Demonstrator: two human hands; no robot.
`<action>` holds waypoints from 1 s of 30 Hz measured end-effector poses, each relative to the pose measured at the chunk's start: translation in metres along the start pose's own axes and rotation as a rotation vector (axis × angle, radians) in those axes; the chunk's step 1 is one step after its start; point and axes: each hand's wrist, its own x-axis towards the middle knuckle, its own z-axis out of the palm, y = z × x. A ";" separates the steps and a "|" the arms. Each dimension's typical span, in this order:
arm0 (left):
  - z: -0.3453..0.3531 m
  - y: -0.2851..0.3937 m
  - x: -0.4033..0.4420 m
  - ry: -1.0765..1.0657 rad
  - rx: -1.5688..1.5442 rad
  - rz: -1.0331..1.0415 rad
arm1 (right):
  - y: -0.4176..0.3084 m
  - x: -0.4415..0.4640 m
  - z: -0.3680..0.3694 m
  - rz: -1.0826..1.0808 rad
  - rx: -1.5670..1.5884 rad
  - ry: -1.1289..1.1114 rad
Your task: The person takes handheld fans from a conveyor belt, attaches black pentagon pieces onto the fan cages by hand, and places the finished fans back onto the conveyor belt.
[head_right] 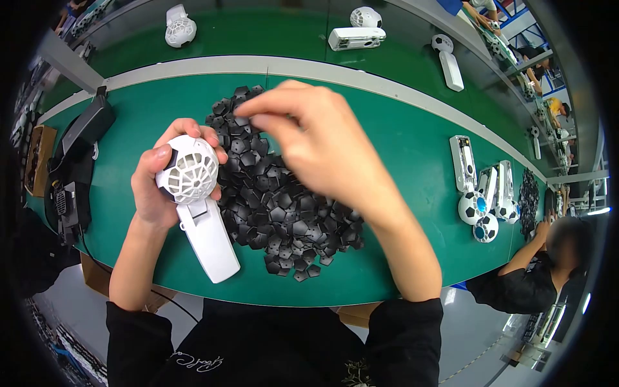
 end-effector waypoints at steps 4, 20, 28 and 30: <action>0.005 0.003 -0.002 0.016 0.034 0.051 | -0.019 -0.001 0.024 -0.231 0.000 0.036; 0.002 0.000 -0.005 0.034 0.398 0.417 | -0.020 -0.016 0.052 -0.316 0.218 0.182; -0.007 0.004 -0.006 0.002 0.552 0.481 | -0.019 -0.021 0.049 -0.361 0.057 0.054; -0.013 0.008 -0.007 -0.002 0.667 0.466 | -0.027 -0.028 0.053 -0.297 -0.091 0.079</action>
